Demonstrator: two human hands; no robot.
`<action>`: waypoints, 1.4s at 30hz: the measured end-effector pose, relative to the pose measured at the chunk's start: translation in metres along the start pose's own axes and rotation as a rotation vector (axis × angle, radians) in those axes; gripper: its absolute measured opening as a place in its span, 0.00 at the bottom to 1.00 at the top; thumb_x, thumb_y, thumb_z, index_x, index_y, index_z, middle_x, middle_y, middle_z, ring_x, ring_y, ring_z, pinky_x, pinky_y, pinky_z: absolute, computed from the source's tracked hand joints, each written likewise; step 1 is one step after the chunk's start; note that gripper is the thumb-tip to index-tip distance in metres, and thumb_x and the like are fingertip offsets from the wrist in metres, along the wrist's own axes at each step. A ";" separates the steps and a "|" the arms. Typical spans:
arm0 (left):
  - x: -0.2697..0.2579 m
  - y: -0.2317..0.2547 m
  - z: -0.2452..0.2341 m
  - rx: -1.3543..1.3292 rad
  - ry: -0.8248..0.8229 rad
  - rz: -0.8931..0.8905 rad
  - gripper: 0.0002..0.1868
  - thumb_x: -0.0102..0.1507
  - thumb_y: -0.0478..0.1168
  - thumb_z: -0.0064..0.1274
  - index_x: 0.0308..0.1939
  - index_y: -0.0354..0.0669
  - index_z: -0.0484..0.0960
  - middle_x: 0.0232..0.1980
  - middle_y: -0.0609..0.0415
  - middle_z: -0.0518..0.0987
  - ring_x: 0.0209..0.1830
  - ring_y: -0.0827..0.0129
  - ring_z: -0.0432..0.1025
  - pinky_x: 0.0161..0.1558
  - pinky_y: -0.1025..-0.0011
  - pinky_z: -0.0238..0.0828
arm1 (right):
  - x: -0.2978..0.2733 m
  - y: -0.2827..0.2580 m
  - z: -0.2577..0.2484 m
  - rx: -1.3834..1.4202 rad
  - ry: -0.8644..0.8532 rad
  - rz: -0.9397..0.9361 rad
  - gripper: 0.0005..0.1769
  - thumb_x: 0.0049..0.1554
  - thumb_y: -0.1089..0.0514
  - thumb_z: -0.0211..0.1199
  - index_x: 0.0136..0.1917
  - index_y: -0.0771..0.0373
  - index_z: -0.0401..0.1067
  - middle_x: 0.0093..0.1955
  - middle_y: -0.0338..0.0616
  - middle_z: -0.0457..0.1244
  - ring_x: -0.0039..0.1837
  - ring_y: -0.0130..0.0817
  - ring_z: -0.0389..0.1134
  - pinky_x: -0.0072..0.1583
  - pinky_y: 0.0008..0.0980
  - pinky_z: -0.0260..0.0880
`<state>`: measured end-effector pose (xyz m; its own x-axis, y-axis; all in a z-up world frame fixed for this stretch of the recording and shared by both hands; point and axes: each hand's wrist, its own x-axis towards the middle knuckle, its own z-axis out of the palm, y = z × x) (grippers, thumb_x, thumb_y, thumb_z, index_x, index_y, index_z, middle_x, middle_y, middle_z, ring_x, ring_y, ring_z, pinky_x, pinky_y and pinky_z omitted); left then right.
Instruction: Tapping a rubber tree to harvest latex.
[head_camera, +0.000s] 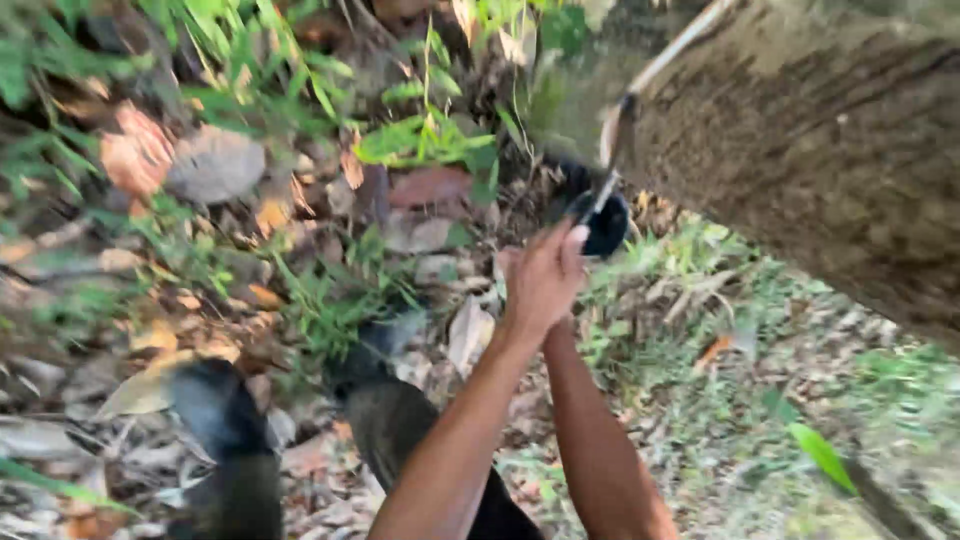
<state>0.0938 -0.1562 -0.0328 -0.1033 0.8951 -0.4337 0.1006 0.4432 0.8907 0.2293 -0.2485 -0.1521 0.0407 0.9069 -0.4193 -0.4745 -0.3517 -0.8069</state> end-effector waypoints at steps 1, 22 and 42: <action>-0.012 0.001 0.001 -0.002 -0.015 -0.049 0.20 0.70 0.49 0.46 0.59 0.43 0.82 0.46 0.38 0.83 0.45 0.42 0.77 0.49 0.48 0.68 | -0.016 -0.007 -0.004 0.179 0.144 0.135 0.15 0.70 0.45 0.53 0.63 0.53 0.69 0.47 0.33 0.58 0.47 0.29 0.58 0.49 0.32 0.63; -0.062 -0.001 0.124 -0.235 0.133 -0.234 0.25 0.70 0.51 0.40 0.65 0.46 0.78 0.45 0.32 0.83 0.45 0.39 0.78 0.54 0.47 0.72 | 0.003 -0.132 -0.068 -0.942 -0.254 -0.074 0.18 0.66 0.52 0.58 0.63 0.65 0.71 0.51 0.44 0.63 0.50 0.34 0.65 0.49 0.37 0.67; -0.033 0.024 0.159 -0.408 0.488 -0.209 0.21 0.72 0.51 0.40 0.55 0.44 0.83 0.48 0.40 0.84 0.51 0.44 0.77 0.53 0.50 0.70 | 0.090 -0.117 -0.147 -0.904 -0.513 0.110 0.17 0.63 0.50 0.60 0.62 0.54 0.62 0.46 0.35 0.55 0.47 0.30 0.57 0.48 0.30 0.64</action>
<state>0.2565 -0.1673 -0.0190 -0.5257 0.6255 -0.5765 -0.3420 0.4651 0.8165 0.4173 -0.1598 -0.1563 -0.4413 0.7748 -0.4528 0.3906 -0.2884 -0.8742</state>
